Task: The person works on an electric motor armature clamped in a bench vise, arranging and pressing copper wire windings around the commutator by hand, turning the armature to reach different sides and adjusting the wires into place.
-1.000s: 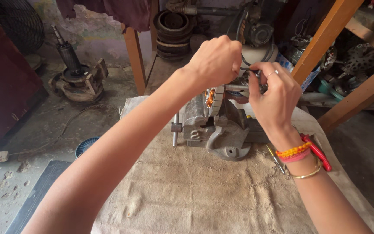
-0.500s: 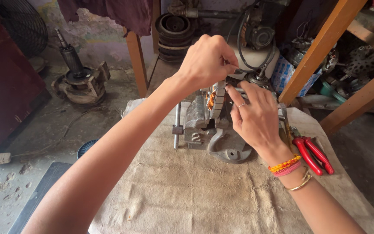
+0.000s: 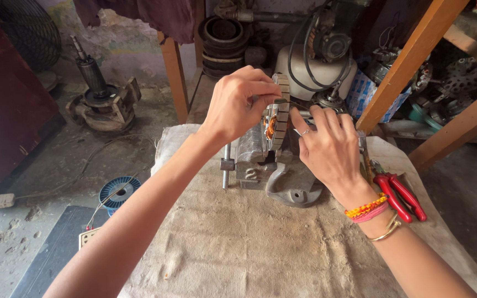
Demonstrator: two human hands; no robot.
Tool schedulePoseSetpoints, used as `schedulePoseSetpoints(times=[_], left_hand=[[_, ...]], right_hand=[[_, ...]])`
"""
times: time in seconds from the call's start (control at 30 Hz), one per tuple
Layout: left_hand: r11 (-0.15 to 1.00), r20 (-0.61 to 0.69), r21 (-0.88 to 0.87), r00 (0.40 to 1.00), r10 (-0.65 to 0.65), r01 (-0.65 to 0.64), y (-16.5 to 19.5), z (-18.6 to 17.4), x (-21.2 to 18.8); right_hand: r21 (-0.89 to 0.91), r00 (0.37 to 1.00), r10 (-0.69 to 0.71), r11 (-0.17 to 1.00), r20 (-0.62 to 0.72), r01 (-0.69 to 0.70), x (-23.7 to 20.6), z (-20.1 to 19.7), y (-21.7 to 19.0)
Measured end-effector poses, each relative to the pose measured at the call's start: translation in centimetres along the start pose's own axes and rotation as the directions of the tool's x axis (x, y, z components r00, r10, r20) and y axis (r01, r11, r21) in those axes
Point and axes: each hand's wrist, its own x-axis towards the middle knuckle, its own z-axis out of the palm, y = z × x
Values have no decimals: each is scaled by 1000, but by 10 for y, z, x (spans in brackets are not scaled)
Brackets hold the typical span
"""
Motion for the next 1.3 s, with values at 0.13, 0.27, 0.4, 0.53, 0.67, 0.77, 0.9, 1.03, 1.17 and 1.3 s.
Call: schedulePoseSetpoints(times=[0.13,0.27,0.4,0.53,0.67,0.77,0.9,1.03,1.17,1.3], left_hand=[[983,-45,134,990,136,-129,6,-1,-6],[932,-22,275,968,252,-236,2,-10,-12],[900,22,338,959,284,-275,-4,-14,-18],[884,59,368,956,286,-288,-9,-14,-29],[896,60,348,960,274,-277,-11,-12,-40],[903,58,342,965,256,-261,-10,-7,-44],[900,78,348,965,251,-263,-9,1,-45],[905,84,337,966,245,-259,-10,4,-45],[893,103,344,957,272,-291,-11,3,-47],[883,127,354,951,282,-309,-11,2,-47]], right_hand=[[-37,1000,-9,999,3,9,-2,0,3],[-16,998,41,999,43,-40,-1,2,8],[123,995,93,988,21,-95,-2,0,2],[562,955,265,774,131,-292,-5,-8,-7],[823,941,256,469,221,-321,-6,-12,-8],[934,940,264,226,215,-277,-10,-7,-7],[953,886,351,-109,302,-282,-14,3,-6],[920,810,437,-208,391,-332,-15,13,-4],[886,769,449,-311,455,-342,-19,17,-3],[863,762,432,-382,483,-330,-22,21,-3]])
